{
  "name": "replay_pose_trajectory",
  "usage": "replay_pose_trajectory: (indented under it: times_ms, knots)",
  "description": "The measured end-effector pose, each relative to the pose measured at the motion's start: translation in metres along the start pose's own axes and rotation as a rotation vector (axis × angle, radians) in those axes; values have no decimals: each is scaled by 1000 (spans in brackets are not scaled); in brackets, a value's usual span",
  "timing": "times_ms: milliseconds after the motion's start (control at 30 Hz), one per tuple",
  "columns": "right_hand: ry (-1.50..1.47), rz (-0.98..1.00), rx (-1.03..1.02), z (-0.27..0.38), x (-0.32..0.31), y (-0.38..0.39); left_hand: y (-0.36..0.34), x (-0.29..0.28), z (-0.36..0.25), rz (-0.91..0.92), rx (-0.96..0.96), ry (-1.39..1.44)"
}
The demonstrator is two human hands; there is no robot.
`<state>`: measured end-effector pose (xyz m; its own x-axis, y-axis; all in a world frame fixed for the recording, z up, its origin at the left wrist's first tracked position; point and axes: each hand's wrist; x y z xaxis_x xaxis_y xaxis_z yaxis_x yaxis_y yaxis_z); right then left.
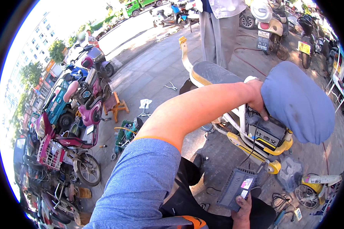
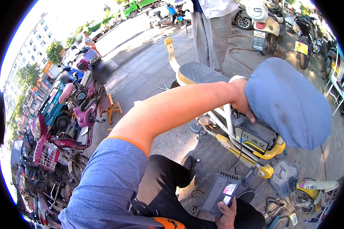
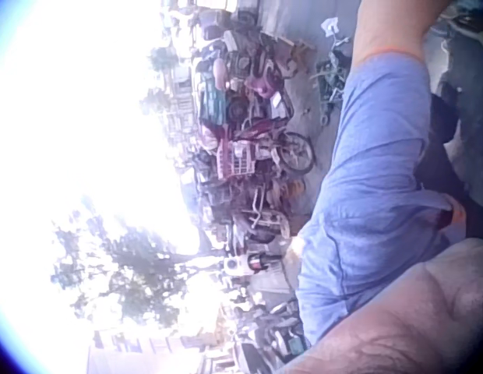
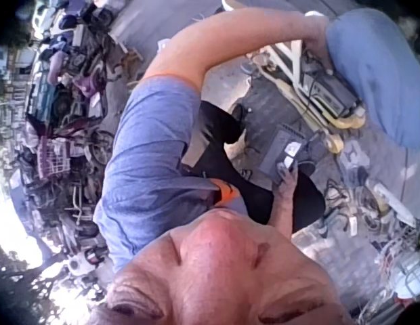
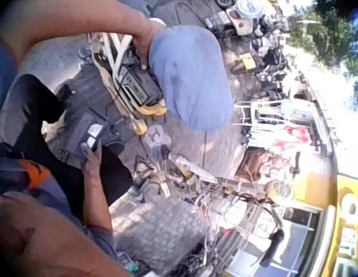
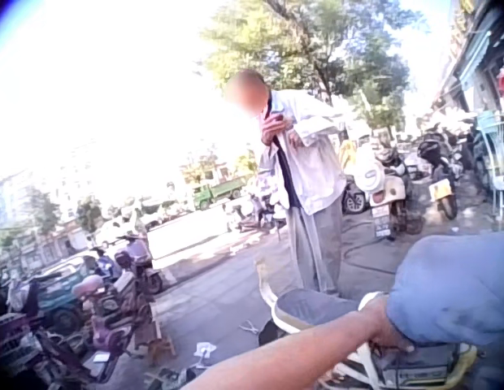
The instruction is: The person manipulates a battery charger for an electric bike and connects it to a handheld electronic diagnostic device. They point at the screen of the device and handle the connected power cables.
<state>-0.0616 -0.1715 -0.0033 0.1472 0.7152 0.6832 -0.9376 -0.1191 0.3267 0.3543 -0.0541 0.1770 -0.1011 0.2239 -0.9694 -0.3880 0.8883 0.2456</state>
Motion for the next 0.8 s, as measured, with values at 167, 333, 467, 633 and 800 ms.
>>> replay_pose_trajectory:
  times_ms: [167, 333, 467, 633, 800]
  knots:
    - [-8, -26, 6, 14, 17, -1, -19, 3, 8, 106, -59, 49]
    - [-56, -17, 46, 18, 13, -2, -19, 10, 6, -1, -3, -24]
    - [-48, 1, 23, 21, 17, 0, -15, 7, 3, -29, 22, -7]
    - [-35, -24, 18, 21, 12, 1, -14, 14, 6, -83, 67, -19]
    - [-32, -13, 27, 20, 2, 5, -11, 13, 4, -42, 32, -7]
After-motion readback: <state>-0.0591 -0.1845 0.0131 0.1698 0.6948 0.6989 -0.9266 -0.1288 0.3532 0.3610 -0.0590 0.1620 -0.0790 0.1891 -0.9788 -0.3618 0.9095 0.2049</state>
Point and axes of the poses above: each hand's wrist, its own y-axis away from the middle knuckle, its own x-axis out of the palm, z = x × y, and after that the axes turned 14 degrees about z, right-handed
